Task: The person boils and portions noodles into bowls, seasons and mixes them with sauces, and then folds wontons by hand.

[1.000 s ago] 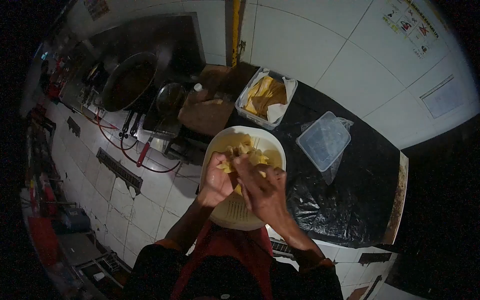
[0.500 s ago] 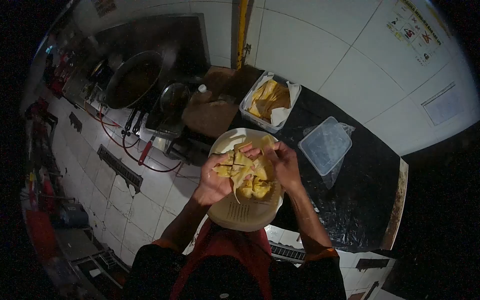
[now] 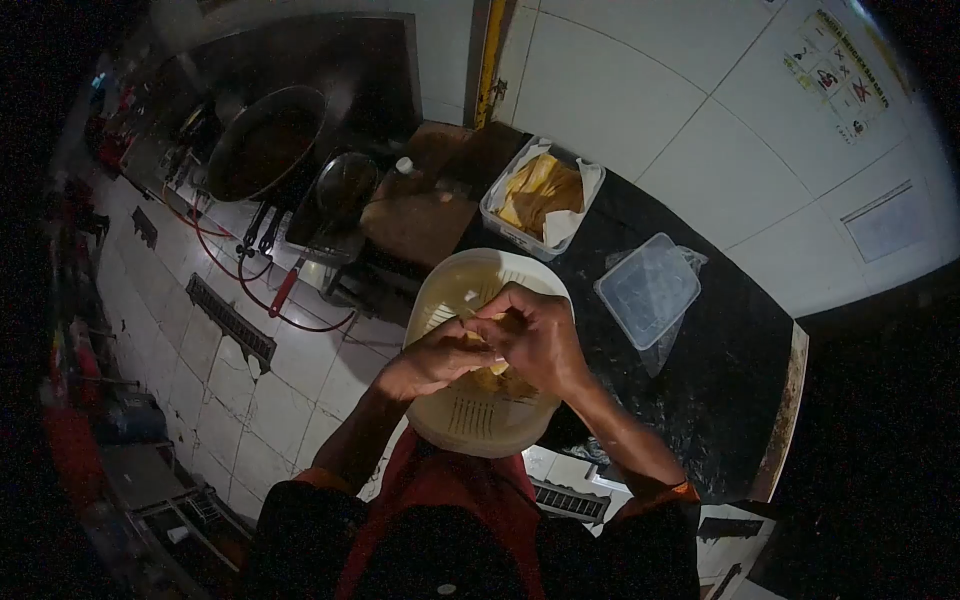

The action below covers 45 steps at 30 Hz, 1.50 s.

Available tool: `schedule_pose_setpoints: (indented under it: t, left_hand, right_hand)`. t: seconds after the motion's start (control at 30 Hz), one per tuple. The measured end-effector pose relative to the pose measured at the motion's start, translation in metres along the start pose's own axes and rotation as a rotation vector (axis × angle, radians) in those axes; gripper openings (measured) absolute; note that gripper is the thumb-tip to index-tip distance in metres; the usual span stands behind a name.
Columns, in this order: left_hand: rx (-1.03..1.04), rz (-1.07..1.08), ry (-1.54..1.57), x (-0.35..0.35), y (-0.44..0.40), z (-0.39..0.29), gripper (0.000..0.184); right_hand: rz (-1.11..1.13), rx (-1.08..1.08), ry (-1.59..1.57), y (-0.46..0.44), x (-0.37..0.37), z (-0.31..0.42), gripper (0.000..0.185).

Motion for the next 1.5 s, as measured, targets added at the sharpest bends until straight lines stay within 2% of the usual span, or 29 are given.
schedule_pose_setpoints:
  t: [0.07, 0.1, 0.17, 0.2, 0.27, 0.3, 0.37, 0.43, 0.5, 0.53, 0.6, 0.67, 0.7, 0.73, 0.77, 0.8, 0.83, 0.87, 0.9, 0.93, 1.0, 1.03, 1.1, 1.2, 1.27, 1.33, 1.4, 1.47, 1.5]
  left_hand:
    - [0.022, -0.023, -0.025, -0.001, -0.001, 0.004, 0.038]
    - [0.044, -0.046, -0.052, -0.002, -0.001, 0.006, 0.034]
    - [0.014, 0.004, -0.087, -0.006, -0.003, 0.01, 0.034]
    - [-0.018, 0.056, -0.125, -0.006, -0.004, 0.012, 0.035]
    - [-0.065, 0.054, -0.128, -0.008, -0.002, 0.013, 0.036]
    - [-0.115, 0.052, -0.132, -0.009, -0.001, 0.015, 0.037]
    - [-0.038, 0.072, -0.131, -0.003, 0.002, 0.007, 0.039]
    - [0.034, 0.094, -0.128, 0.002, 0.002, 0.002, 0.041]
    - [0.053, 0.024, 0.206, -0.001, 0.002, 0.003, 0.036]
    - [0.055, 0.025, 0.204, -0.004, 0.001, 0.004, 0.036]
    - [0.025, 0.033, -0.03, -0.009, 0.001, 0.009, 0.036]
    - [0.061, -0.014, -0.048, -0.004, 0.003, 0.009, 0.036]
    - [0.101, -0.065, -0.064, -0.001, 0.004, 0.009, 0.036]
    - [0.108, -0.075, -0.071, -0.002, 0.0, 0.014, 0.036]
    - [0.086, 0.022, -0.035, -0.002, -0.004, 0.021, 0.034]
    - [0.087, 0.07, -0.025, -0.008, 0.002, 0.016, 0.033]
    - [-0.009, -0.042, -0.564, -0.01, 0.006, 0.003, 0.036]
    - [0.099, -0.099, -0.674, -0.018, 0.007, 0.01, 0.036]
    - [-0.053, -0.068, -0.445, -0.019, 0.006, 0.01, 0.033]
    - [0.18, -0.02, -0.046, -0.015, 0.0, 0.01, 0.025]
    - [0.358, -0.047, 0.177, -0.016, -0.001, 0.0, 0.021]
    - [0.386, -0.064, 0.16, -0.02, 0.004, -0.007, 0.021]
    - [0.279, -0.053, 0.211, -0.02, 0.002, -0.007, 0.025]
    - [0.281, -0.088, 0.266, -0.023, -0.002, -0.001, 0.026]
    - [0.238, -0.106, 0.189, -0.04, -0.006, 0.01, 0.027]
    - [0.192, -0.123, 0.111, -0.039, 0.0, 0.004, 0.028]
    - [0.199, -0.135, 0.088, -0.031, 0.0, -0.001, 0.027]
    - [0.072, -0.138, 0.04, -0.059, -0.01, 0.022, 0.019]
    - [0.2, -0.05, -0.157, -0.047, -0.002, 0.011, 0.02]
  right_hand:
    - [-0.076, -0.203, 0.514, 0.002, -0.002, 0.007, 0.01]
    - [-0.072, -0.201, 0.515, 0.002, -0.002, 0.009, 0.01]
    - [-0.049, -0.208, 0.817, 0.003, 0.002, 0.017, 0.013]
    - [-0.047, -0.208, 0.817, 0.003, 0.0, 0.016, 0.013]
    - [0.154, -0.163, 0.645, 0.001, -0.003, 0.011, 0.022]
    - [0.155, -0.164, 0.646, 0.002, -0.004, 0.013, 0.022]
    - [0.228, -0.254, 0.686, 0.007, -0.002, 0.023, 0.028]
    - [0.228, -0.202, 0.627, 0.009, -0.004, 0.024, 0.028]
    - [0.231, -0.158, 0.57, 0.01, -0.006, 0.022, 0.029]
    - [0.229, -0.164, 0.515, 0.011, -0.007, 0.022, 0.029]
    - [0.221, -0.169, 0.46, 0.013, -0.006, 0.021, 0.03]
    - [0.01, 0.043, 0.344, 0.014, -0.014, 0.013, 0.023]
    - [0.007, -0.092, 0.438, 0.015, -0.009, 0.02, 0.02]
    - [0.041, -0.178, 0.67, 0.018, -0.006, 0.025, 0.022]
    - [0.092, -0.302, 0.886, 0.019, 0.001, 0.029, 0.024]
    - [0.171, -0.334, 0.92, 0.019, 0.007, 0.031, 0.029]
    - [0.207, -0.294, 0.984, 0.02, 0.009, 0.032, 0.031]
    - [0.205, -0.349, 1.007, 0.018, 0.012, 0.035, 0.029]
    - [0.212, -0.336, 0.974, 0.017, 0.01, 0.038, 0.032]
    - [0.189, -0.345, 0.985, 0.019, 0.009, 0.036, 0.034]
    - [-0.009, -0.242, 0.809, 0.021, 0.017, 0.039, 0.022]
    - [0.011, -0.274, 0.809, 0.021, 0.02, 0.031, 0.022]
    - [-0.173, -0.265, 0.867, 0.019, 0.012, 0.022, 0.014]
    - [-0.207, -0.34, 0.98, 0.017, 0.019, 0.025, 0.008]
    - [-0.192, -0.394, 0.999, 0.017, 0.02, 0.031, 0.005]
    - [-0.086, -0.244, 0.874, 0.017, 0.011, 0.023, 0.017]
    - [-0.008, -0.225, 0.943, 0.018, 0.008, 0.026, 0.017]
    - [0.07, -0.202, 1.013, 0.017, 0.005, 0.031, 0.016]
    - [0.169, -0.264, 0.937, 0.015, 0.005, 0.036, 0.015]
Point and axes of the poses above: each hand's wrist, its own y-axis away from the middle knuckle, its own x-axis out of the palm, z = x × y, the point moved 5 cm from there along -y, towards the middle knuckle, and after that the axes turned 13 degrees about z, right-handed, at the moved point
